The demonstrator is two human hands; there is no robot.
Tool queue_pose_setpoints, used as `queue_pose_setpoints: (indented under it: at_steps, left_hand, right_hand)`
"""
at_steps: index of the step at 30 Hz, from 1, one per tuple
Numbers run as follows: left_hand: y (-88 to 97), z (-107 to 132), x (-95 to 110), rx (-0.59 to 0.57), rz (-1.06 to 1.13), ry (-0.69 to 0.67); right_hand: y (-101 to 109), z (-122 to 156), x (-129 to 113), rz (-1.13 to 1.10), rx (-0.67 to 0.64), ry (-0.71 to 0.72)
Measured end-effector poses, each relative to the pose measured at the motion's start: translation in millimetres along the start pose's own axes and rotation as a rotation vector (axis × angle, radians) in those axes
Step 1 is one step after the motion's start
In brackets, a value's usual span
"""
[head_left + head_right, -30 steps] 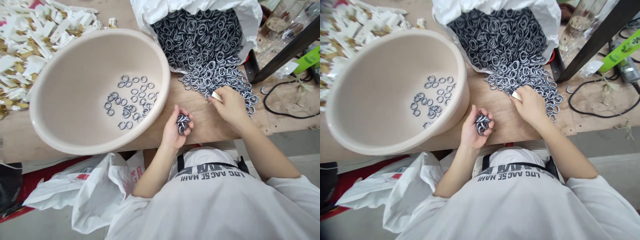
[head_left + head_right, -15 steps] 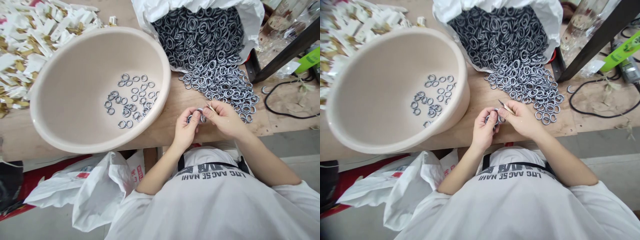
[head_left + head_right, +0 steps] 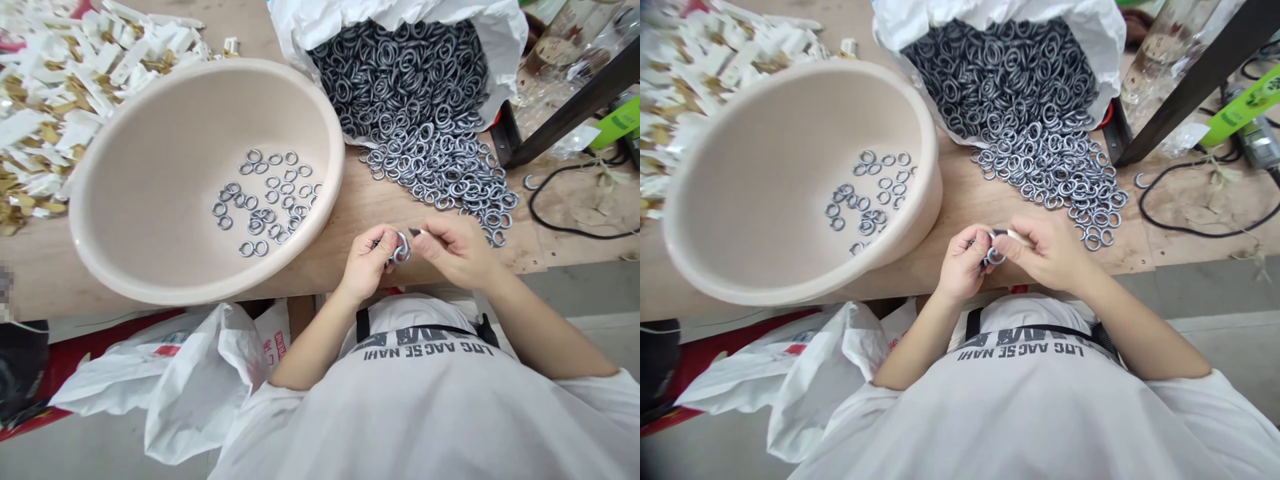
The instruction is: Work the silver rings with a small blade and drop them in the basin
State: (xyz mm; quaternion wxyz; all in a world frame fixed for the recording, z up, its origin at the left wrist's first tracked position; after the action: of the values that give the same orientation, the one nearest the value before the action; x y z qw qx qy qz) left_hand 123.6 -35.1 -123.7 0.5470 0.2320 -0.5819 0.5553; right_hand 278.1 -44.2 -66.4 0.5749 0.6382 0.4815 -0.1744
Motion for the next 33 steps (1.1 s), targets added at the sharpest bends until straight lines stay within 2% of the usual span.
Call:
queue_pose_setpoints:
  at_steps: [2,6,11,14,17,21,23,26,29,33]
  left_hand:
    - [1.8,-1,-1,-0.018,-0.010,0.004]
    - [3.6,-4,-3,-0.088,-0.025,-0.007]
    - [3.5,-1,-3,-0.145,-0.076,-0.026]
    - [0.4,2,-2,-0.185,-0.056,-0.003]
    - [0.2,1,2,-0.100,0.033,0.005]
    - [-0.5,-3,4,0.085,0.154,0.014]
    - [-3.0,-3,5,0.135,0.184,0.006]
    - [-5.9,-2,2,0.161,0.199,0.017]
    - [-5.3,-3,0,0.176,0.189,0.010]
    - [-5.5,-2,-7,0.197,0.172,0.009]
  right_hand:
    - [0,4,-7,0.110,-0.055,0.084]
    - [-2,7,-11,0.135,-0.067,0.153]
    - [-2,5,-2,0.053,-0.119,0.151]
    - [5,3,10,0.011,-0.034,0.072]
    - [8,6,15,-0.032,0.085,0.027]
    - [-7,16,1,0.082,0.204,0.152]
    - [-17,21,-5,0.183,0.244,0.207]
    - [-25,21,-5,0.218,0.279,0.199]
    - [-25,18,2,-0.004,0.338,0.077]
    - [-33,16,13,-0.468,0.421,-0.214]
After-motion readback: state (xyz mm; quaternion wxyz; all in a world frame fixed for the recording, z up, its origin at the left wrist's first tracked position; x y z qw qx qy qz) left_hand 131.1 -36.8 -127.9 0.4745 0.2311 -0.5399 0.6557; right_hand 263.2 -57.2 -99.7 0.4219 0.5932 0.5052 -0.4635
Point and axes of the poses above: each hand's wrist, its own z-axis away from the middle knuckle, its own y-axis out of the back of the hand, x = y × z, the point moved 4 cm from there along -z, towards the middle knuckle, and after that the axes turned 5 degrees about y, right-handed, at the moved point
